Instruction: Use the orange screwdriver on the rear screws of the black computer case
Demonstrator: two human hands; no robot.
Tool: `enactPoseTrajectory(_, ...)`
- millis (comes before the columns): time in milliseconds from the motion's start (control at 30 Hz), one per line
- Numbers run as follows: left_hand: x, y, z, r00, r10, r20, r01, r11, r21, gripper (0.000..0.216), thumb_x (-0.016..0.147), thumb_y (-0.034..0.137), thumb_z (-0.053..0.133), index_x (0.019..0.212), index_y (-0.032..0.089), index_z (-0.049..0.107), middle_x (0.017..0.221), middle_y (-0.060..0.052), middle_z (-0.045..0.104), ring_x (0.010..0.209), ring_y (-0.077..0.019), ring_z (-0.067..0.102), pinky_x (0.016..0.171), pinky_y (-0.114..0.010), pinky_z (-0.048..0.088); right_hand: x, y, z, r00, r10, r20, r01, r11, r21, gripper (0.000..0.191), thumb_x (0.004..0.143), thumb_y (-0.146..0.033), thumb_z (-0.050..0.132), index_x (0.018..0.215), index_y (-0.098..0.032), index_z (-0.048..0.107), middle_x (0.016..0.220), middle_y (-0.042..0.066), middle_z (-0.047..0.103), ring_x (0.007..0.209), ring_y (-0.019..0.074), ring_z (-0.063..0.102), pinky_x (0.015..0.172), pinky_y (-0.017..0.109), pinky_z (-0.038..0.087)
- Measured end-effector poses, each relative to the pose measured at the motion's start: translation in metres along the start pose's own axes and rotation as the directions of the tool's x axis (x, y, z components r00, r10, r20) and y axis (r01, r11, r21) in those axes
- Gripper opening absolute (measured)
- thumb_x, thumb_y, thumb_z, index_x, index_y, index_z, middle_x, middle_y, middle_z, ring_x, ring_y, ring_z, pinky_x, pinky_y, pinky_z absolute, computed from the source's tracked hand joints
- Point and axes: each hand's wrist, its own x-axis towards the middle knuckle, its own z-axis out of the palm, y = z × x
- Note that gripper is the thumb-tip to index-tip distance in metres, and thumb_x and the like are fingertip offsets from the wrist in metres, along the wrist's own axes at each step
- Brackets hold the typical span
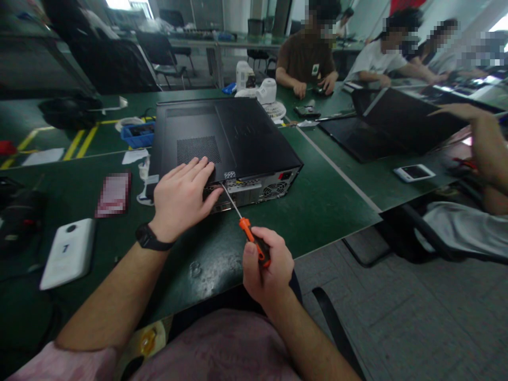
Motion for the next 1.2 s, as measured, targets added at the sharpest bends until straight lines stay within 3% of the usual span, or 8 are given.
enactPoseTrajectory(167, -0.0001, 0.0, 0.0003, 1.0, -0.001, 0.0, 0.001, 1.0, 0.001, 0.055, 0.109, 0.035, 0.059, 0.157, 0.01, 0.064, 0.165, -0.022, 0.064, 0.156, -0.0386, 0.06, 0.129, -0.056, 0.047, 0.0043, -0.0024, 0.001, 0.999, -0.049, -0.006, 0.049, 0.999, 0.022, 0.029, 0.1, -0.02, 0.065, 0.129, -0.022, 0.068, 0.102, 0.007, 0.078, 0.076, 0.0195, 0.079, 0.066, 0.033, 0.068)
enactPoseTrajectory(433, 0.0, 0.0004, -0.0003, 1.0, -0.005, 0.001, 0.005, 1.0, -0.025, 0.056, 0.108, 0.035, 0.059, 0.158, 0.009, 0.064, 0.165, -0.023, 0.063, 0.156, -0.0401, 0.059, 0.129, -0.059, 0.047, -0.0028, 0.0035, 0.002, 0.999, -0.014, -0.049, 0.013, 0.999, -0.034, 0.025, 0.105, -0.024, 0.067, 0.13, -0.024, 0.069, 0.097, 0.004, 0.08, 0.068, 0.0181, 0.079, 0.063, 0.033, 0.068)
enactPoseTrajectory(700, 0.0004, 0.0, -0.0007, 1.0, -0.009, 0.008, 0.009, 1.0, -0.018, 0.055, 0.109, 0.036, 0.059, 0.157, 0.009, 0.064, 0.165, -0.023, 0.064, 0.156, -0.0398, 0.06, 0.129, -0.058, 0.047, 0.0045, -0.0008, 0.0001, 0.997, -0.067, 0.025, 0.067, 0.997, 0.028, 0.033, 0.098, -0.02, 0.067, 0.131, -0.023, 0.066, 0.102, 0.006, 0.078, 0.074, 0.0192, 0.079, 0.063, 0.032, 0.066)
enactPoseTrajectory(933, 0.0006, 0.0005, -0.0006, 1.0, -0.001, 0.0, 0.001, 1.0, -0.008, 0.054, 0.109, 0.035, 0.058, 0.155, 0.007, 0.065, 0.164, -0.024, 0.065, 0.155, -0.0394, 0.061, 0.129, -0.058, 0.048, -0.0014, 0.0024, 0.0013, 0.999, -0.043, -0.02, 0.042, 0.998, -0.045, 0.025, 0.103, -0.022, 0.067, 0.128, -0.024, 0.068, 0.095, 0.004, 0.08, 0.068, 0.019, 0.079, 0.064, 0.033, 0.068)
enactPoseTrajectory(1200, 0.0005, 0.0009, -0.0007, 1.0, -0.009, 0.002, 0.009, 1.0, -0.02, 0.056, 0.109, 0.036, 0.059, 0.157, 0.009, 0.064, 0.165, -0.023, 0.064, 0.156, -0.0394, 0.06, 0.129, -0.057, 0.047, 0.0006, 0.0017, 0.0012, 0.998, -0.054, 0.036, 0.052, 0.997, 0.064, 0.029, 0.103, -0.023, 0.065, 0.132, -0.023, 0.065, 0.1, 0.006, 0.078, 0.078, 0.0207, 0.079, 0.068, 0.036, 0.068)
